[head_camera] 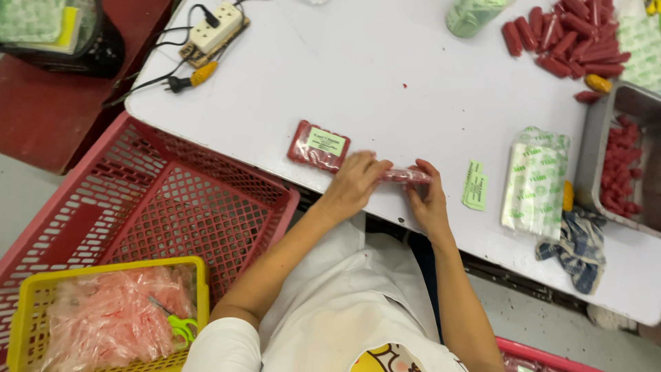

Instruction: The person places small red sausages into clear plastic bags, applies a green label to each bag, and stacks the finished packages into a red plastic basket.

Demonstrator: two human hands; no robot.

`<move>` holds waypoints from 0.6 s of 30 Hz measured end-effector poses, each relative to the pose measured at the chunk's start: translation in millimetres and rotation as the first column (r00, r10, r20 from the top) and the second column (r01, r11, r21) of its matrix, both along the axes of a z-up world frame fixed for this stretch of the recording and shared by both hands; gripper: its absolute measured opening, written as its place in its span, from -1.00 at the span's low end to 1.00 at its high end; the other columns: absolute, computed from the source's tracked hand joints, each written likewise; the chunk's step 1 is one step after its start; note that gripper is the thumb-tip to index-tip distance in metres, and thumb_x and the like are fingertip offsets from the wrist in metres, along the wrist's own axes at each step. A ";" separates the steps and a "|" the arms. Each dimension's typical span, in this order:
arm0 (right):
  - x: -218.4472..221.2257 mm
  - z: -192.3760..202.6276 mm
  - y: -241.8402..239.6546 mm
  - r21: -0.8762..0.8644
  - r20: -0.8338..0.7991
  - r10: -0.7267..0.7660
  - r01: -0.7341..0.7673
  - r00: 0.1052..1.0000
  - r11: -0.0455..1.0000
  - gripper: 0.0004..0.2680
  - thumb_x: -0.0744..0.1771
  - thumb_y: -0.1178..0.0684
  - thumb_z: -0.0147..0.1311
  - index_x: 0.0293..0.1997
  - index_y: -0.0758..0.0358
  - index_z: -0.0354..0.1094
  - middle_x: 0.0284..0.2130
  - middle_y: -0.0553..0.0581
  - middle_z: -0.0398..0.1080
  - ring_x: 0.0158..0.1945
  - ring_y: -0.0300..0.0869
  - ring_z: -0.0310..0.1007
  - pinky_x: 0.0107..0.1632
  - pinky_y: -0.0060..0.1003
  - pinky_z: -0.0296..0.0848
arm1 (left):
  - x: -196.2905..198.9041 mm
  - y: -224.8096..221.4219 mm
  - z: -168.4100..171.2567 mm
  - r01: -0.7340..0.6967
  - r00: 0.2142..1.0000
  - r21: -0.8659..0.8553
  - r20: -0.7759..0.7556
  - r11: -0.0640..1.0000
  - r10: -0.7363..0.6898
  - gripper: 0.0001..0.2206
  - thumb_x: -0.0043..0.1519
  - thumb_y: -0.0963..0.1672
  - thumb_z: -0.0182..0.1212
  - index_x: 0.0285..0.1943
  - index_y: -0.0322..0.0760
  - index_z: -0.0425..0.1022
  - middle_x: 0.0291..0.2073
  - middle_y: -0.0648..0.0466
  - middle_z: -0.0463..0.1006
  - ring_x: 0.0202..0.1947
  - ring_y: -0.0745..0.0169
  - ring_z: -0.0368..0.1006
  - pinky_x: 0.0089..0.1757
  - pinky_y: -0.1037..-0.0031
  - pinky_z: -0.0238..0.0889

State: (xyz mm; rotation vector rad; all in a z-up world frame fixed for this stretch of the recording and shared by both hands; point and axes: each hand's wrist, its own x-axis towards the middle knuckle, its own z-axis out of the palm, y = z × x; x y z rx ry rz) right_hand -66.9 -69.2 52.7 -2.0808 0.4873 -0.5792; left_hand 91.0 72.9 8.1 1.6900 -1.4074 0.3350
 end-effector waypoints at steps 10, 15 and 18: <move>99.3 7.3 62.9 0.330 0.140 0.170 -0.208 0.975 0.921 -0.59 0.43 0.08 -0.01 0.44 0.18 -0.13 -0.23 0.25 0.42 -0.27 -0.07 0.50 -0.18 -0.21 0.53 | 72.1 48.8 57.4 -0.473 0.880 0.003 -0.032 0.881 0.473 -0.65 0.46 -0.11 0.01 0.39 -0.32 0.30 -0.25 -0.07 0.36 -0.27 -0.15 0.49 -0.21 0.21 0.45; 117.6 3.1 63.2 0.043 -0.362 0.087 -0.077 0.928 0.996 -0.70 0.41 -0.17 -0.07 0.31 -0.14 0.15 -0.31 0.19 0.55 -0.15 0.22 0.56 -0.04 0.13 0.44 | 118.9 51.6 1.7 -0.505 0.814 0.385 -0.086 0.773 0.575 -0.77 0.45 -0.06 0.01 0.13 -0.21 0.49 -0.26 -0.09 0.43 -0.22 -0.28 0.51 -0.26 0.05 0.46; 65.2 6.8 55.1 0.026 -0.297 0.048 -0.042 0.954 0.999 -0.71 0.41 -0.17 -0.04 0.30 -0.14 0.21 -0.29 0.12 0.57 -0.20 0.13 0.58 -0.11 0.05 0.49 | 119.1 52.7 2.6 -0.493 0.842 0.278 -0.090 0.825 0.533 -0.73 0.45 -0.09 0.04 0.24 -0.30 0.48 -0.08 -0.26 0.40 -0.09 -0.46 0.45 -0.13 -0.07 0.39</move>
